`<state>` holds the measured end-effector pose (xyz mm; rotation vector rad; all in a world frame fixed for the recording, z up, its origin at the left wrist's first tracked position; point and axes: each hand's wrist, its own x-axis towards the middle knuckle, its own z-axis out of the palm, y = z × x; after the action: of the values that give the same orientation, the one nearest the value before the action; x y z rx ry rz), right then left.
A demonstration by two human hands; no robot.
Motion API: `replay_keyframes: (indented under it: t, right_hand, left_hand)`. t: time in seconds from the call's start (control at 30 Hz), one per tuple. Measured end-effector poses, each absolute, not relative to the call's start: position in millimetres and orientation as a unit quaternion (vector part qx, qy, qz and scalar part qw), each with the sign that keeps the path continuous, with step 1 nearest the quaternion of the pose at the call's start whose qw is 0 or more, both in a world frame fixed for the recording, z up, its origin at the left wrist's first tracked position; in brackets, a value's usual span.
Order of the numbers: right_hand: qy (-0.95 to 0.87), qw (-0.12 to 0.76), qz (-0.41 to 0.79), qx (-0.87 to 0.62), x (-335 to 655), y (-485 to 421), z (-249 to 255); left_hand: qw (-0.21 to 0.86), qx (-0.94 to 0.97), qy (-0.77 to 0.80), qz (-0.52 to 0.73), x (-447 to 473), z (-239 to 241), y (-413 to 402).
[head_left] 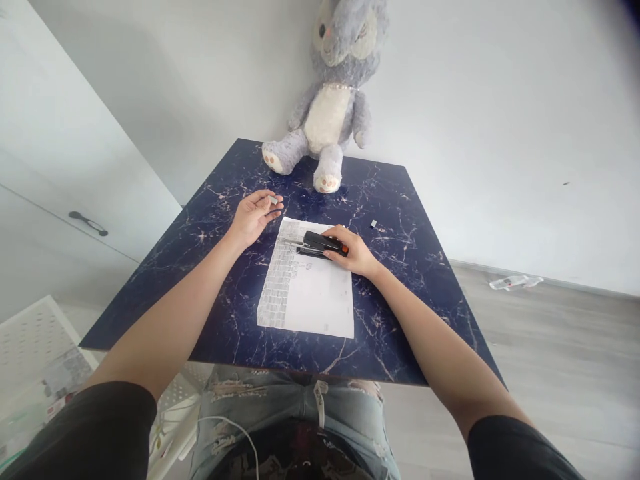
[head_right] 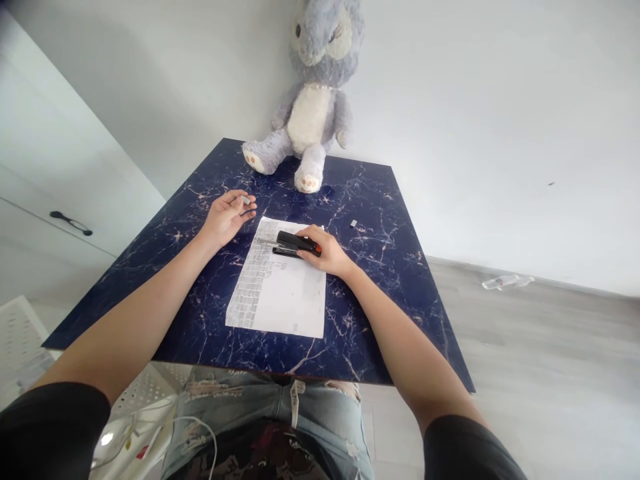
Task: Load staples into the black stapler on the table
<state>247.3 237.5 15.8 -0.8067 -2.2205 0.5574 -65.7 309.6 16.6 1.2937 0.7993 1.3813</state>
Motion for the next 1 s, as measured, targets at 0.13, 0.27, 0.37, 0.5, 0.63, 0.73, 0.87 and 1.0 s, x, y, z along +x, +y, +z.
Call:
replay_keyframes:
  t: [0.13,0.27,0.37,0.5,0.63,0.73,0.87,1.0]
  right_hand:
    - [-0.857,0.332,0.213,-0.330,249.0,240.0,10.5]
    - [-0.856,0.329,0.211,-0.337,249.6,240.5,8.8]
    - [-0.855,0.328,0.209,-0.342,250.0,240.3,9.1]
    - [-0.856,0.325,0.208,-0.344,251.1,240.9,7.9]
    - [-0.858,0.322,0.208,-0.341,252.0,241.9,7.0]
    - [-0.858,0.318,0.211,-0.343,252.2,242.3,7.4]
    - [-0.857,0.320,0.214,-0.343,252.5,242.5,7.2]
    - [-0.859,0.321,0.214,-0.337,253.3,243.1,5.6]
  left_hand:
    - [0.513,0.574,0.299,0.564,-60.0,18.0,300.5]
    - [0.490,0.623,0.309,0.525,-54.6,22.6,289.4]
    - [0.465,0.641,0.318,0.521,-53.4,24.5,286.2]
    - [0.431,0.688,0.313,0.493,-53.0,24.2,286.3]
    - [0.428,0.738,0.301,0.427,-51.5,23.1,286.5]
    - [0.405,0.767,0.295,0.400,-50.5,22.6,287.2]
    - [0.367,0.808,0.286,0.361,-50.5,22.7,288.5]
    - [0.337,0.841,0.271,0.325,-50.3,21.8,289.6]
